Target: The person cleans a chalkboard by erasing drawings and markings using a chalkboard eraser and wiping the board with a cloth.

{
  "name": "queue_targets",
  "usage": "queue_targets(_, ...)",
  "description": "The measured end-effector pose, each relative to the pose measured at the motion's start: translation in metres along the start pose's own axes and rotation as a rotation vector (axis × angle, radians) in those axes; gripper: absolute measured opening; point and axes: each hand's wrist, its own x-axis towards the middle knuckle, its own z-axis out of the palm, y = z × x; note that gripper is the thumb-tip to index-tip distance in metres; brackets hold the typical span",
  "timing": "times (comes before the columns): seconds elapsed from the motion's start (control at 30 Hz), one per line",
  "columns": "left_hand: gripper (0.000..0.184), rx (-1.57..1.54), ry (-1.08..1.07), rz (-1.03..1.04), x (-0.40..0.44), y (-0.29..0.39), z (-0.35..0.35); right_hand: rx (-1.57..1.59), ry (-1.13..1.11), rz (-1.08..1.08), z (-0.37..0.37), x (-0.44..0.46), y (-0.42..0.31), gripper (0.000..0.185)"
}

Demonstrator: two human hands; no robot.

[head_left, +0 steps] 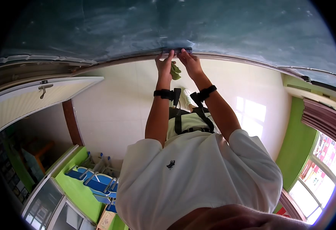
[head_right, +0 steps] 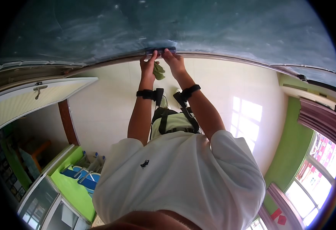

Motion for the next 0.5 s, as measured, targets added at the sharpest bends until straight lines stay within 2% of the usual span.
queue_targets(0.07,0.082,0.024,-0.105,0.121,-0.019,0.023,0.013,0.039,-0.023,-0.054,0.007,-0.016,-0.025,0.028)
queue_targets(0.13,0.079,0.064,-0.104,0.223,-0.048,0.044,0.034,-0.005,-0.066,-0.12,0.017,-0.039,-0.061,0.036)
queue_targets(0.2,0.076,0.025,-0.13,0.262,-0.069,0.061,0.052,-0.021,-0.066,-0.138,0.029,-0.06,-0.093,0.036)
queue_targets(0.4,0.071,-0.001,-0.111,0.217,-0.035,0.02,0.045,-0.096,0.021,-0.169,0.009,-0.037,-0.069,0.029)
queue_targets(0.47,0.073,0.017,-0.167,0.115,-0.003,-0.013,0.035,-0.023,0.058,-0.091,-0.015,-0.016,-0.046,0.027)
queue_targets(0.5,0.071,0.055,-0.095,0.067,0.008,-0.027,0.033,-0.047,0.064,-0.077,-0.031,-0.003,-0.035,0.025)
